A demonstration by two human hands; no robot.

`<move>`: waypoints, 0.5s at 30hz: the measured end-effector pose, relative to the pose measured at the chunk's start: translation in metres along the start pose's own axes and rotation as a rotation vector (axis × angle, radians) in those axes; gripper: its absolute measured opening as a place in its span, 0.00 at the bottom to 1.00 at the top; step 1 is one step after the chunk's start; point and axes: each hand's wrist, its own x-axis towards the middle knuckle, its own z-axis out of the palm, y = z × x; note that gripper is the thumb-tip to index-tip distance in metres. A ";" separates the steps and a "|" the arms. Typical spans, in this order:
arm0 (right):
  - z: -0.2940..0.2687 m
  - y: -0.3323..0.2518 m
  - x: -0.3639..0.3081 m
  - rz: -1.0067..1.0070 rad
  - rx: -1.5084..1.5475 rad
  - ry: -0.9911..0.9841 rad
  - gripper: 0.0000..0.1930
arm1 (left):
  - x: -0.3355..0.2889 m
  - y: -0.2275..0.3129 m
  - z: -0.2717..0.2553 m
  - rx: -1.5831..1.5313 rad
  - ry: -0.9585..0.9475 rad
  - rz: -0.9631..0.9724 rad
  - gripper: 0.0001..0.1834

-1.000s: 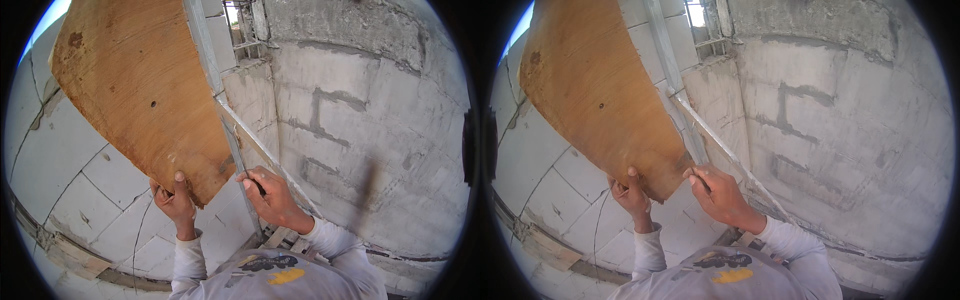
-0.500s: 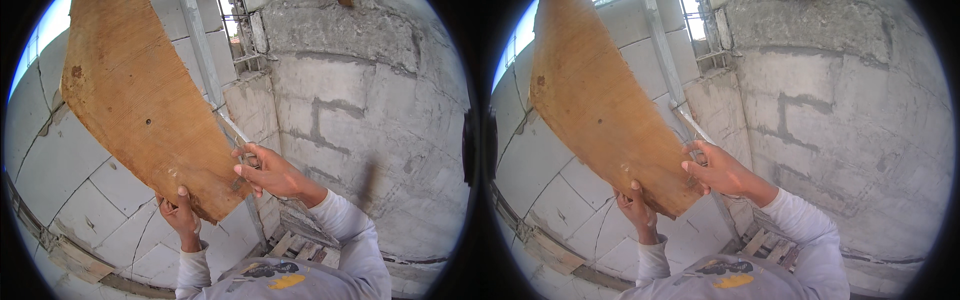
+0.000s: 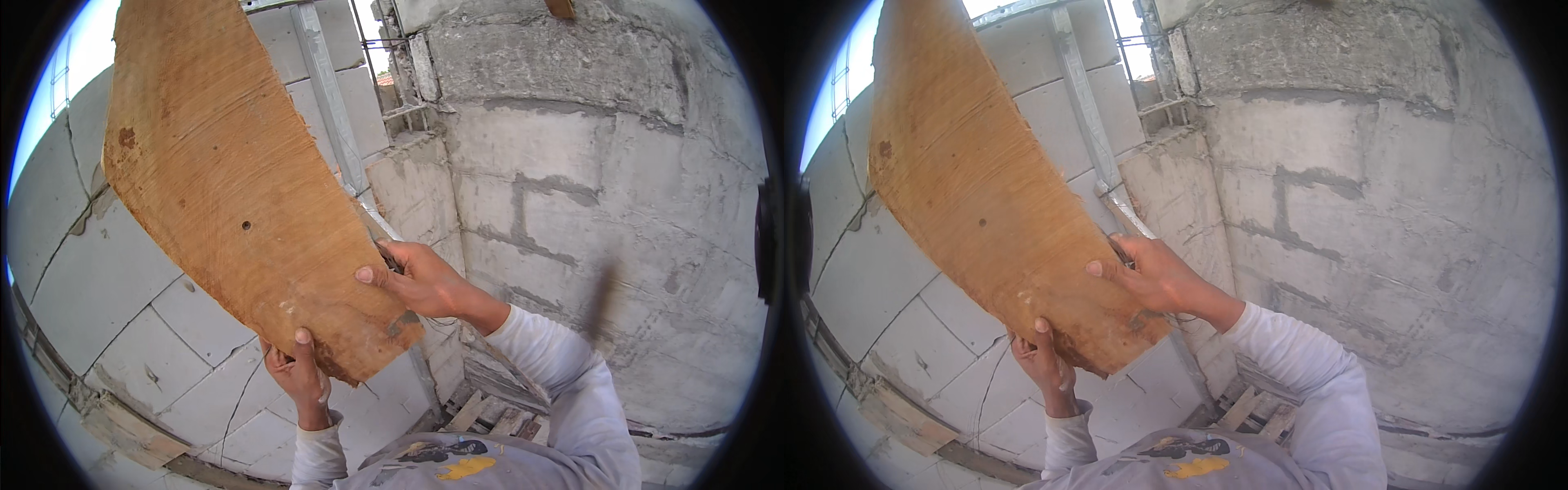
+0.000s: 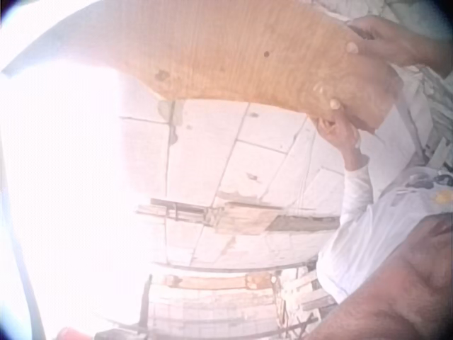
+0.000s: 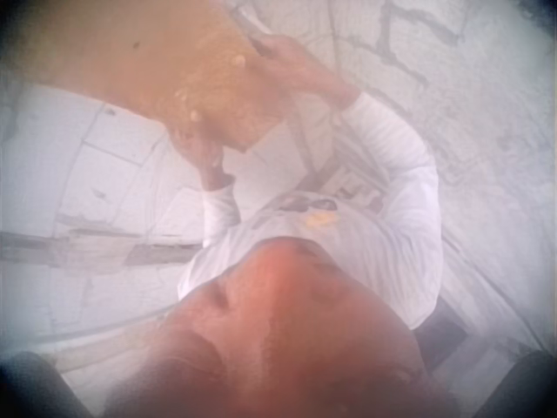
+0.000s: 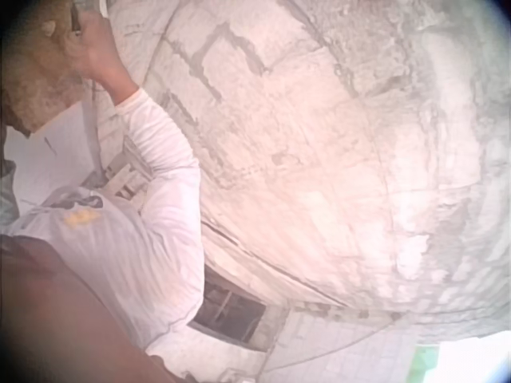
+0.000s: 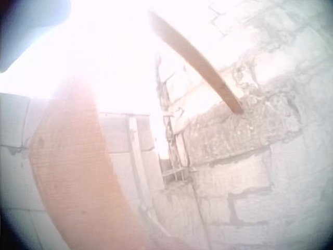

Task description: The person is working on a construction site, handling a piece of wood and then tying metal rebar to a structure using wire. They are seen moving around the site and manipulating the materials.

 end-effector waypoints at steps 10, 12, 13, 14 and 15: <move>0.015 -0.006 -0.009 0.010 -0.030 0.108 0.31 | -0.001 0.001 -0.037 0.154 0.251 0.242 0.19; 0.021 -0.003 -0.012 0.013 -0.072 0.121 0.31 | 0.004 -0.002 -0.043 0.387 0.202 0.274 0.19; 0.023 0.003 -0.013 -0.007 -0.113 0.138 0.30 | 0.005 -0.003 -0.044 0.500 0.174 0.288 0.19; 0.025 0.008 -0.015 -0.026 -0.155 0.155 0.30 | 0.002 -0.002 -0.042 0.590 0.192 0.258 0.20; 0.026 0.008 -0.016 -0.019 -0.178 0.145 0.29 | 0.001 -0.001 -0.044 0.486 0.197 0.224 0.21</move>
